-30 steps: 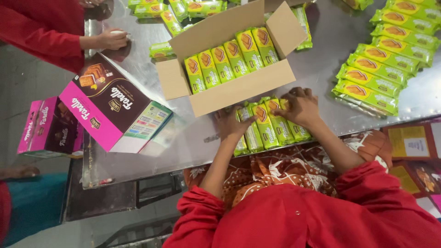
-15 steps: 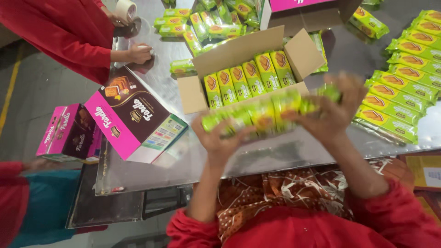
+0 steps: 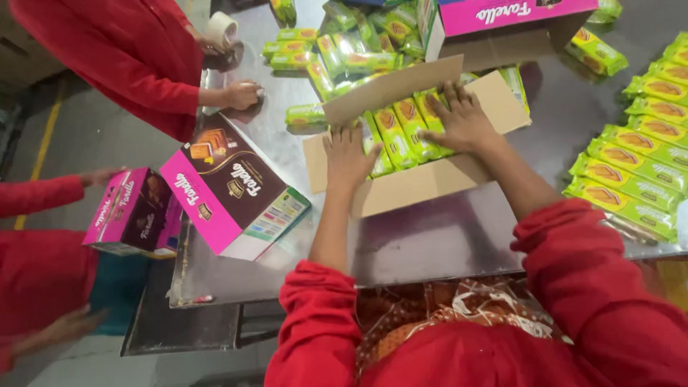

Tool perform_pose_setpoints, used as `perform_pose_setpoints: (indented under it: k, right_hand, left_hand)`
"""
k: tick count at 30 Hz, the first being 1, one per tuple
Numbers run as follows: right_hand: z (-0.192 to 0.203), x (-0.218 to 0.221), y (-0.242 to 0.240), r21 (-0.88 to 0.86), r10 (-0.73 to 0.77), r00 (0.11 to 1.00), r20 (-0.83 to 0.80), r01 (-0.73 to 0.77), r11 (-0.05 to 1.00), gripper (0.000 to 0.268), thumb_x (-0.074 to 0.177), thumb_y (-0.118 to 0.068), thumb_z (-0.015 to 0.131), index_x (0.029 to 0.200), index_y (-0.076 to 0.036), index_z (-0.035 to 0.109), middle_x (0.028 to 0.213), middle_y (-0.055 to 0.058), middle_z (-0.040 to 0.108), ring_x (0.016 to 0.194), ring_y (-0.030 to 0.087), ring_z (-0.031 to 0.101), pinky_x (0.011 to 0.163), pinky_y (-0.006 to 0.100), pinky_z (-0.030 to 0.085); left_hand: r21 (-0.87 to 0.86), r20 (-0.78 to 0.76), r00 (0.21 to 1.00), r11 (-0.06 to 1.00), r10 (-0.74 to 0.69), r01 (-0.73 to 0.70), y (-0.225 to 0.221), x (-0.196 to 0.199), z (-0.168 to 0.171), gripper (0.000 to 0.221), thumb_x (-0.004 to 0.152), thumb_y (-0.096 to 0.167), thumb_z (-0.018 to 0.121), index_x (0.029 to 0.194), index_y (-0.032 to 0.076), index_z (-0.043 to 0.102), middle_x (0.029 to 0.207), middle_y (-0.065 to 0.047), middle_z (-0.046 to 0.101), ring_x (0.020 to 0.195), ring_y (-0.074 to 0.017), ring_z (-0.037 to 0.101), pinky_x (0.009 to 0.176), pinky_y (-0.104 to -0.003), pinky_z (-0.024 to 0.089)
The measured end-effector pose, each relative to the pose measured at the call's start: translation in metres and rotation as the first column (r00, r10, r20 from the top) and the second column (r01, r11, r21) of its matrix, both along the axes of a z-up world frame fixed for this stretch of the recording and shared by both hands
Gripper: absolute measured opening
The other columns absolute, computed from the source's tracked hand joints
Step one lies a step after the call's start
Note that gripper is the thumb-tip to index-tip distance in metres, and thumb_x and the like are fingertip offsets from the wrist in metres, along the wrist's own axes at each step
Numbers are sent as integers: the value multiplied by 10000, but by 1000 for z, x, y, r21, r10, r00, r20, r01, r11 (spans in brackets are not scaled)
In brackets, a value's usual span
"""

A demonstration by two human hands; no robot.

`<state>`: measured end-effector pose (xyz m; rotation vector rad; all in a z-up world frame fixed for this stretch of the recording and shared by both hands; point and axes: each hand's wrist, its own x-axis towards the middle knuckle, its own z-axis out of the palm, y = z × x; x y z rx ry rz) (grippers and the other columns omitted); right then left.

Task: The person packs green snack packets into cardboard boxes on a metal table. They repeatedly pick up packets, place them into open boxes, and adjust the arrangement. Another person in red is visible nearby handling similar boxes.

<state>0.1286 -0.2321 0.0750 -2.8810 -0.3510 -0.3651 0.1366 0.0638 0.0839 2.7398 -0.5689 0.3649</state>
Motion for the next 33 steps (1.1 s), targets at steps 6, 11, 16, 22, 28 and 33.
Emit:
perform_pose_setpoints:
  k: [6,11,16,22,28,33]
  right_hand:
    - [47,-82,4,-81,119,993,17,-117,990,928,846,-727,521,1571,-157,411,1630,291,277,1507,468,246,1216,542,229]
    - [65,-212,45,-164,85,992,98,-68,984,865,761,-638,604,1486,-191,451,1555,245,354,1457,417,356,1223,536,282]
    - [35,-254,73,-122,271,914,301,-245,962,674,739,-547,702,1335,-249,599,1425,162,560,1292,319,562,1029,502,445]
    - [12,-219,59,-159,394,760,517,-368,916,560,766,-446,837,1250,-220,670,1257,111,701,1069,275,687,797,366,497]
    - [-11,-137,69,-279,512,684,519,-431,858,523,774,-434,842,1227,-236,672,1240,44,695,1081,228,675,782,371,495]
    - [-19,-5,147,-410,526,659,537,-341,846,516,837,-404,776,1313,-231,676,1320,42,685,1135,208,671,863,358,490]
  left_hand:
    - [-38,-21,1000,999,-8,7,15,-74,21,834,920,598,616,1503,19,475,1537,-228,433,1479,-423,323,1207,-644,193]
    - [-427,42,987,890,-158,160,73,-155,21,586,945,441,727,1431,133,617,1554,-172,517,1493,-364,430,1236,-512,348]
    - [-643,246,710,659,660,-390,186,-168,1,797,984,405,680,1521,-96,373,1588,-276,391,1465,-440,407,1236,-515,288]
    - [-847,-366,818,205,443,-490,288,-113,-58,808,936,490,732,1412,-120,498,1346,-209,564,1204,-259,521,1029,-384,412]
    - [-932,-151,672,123,725,-342,366,-196,-119,291,1031,234,707,1058,-54,735,887,-26,602,782,-142,507,656,-314,379]
    - [-818,-303,389,-27,870,-574,407,-287,-106,279,994,247,718,1055,-25,738,893,-34,626,822,-164,538,750,-361,381]
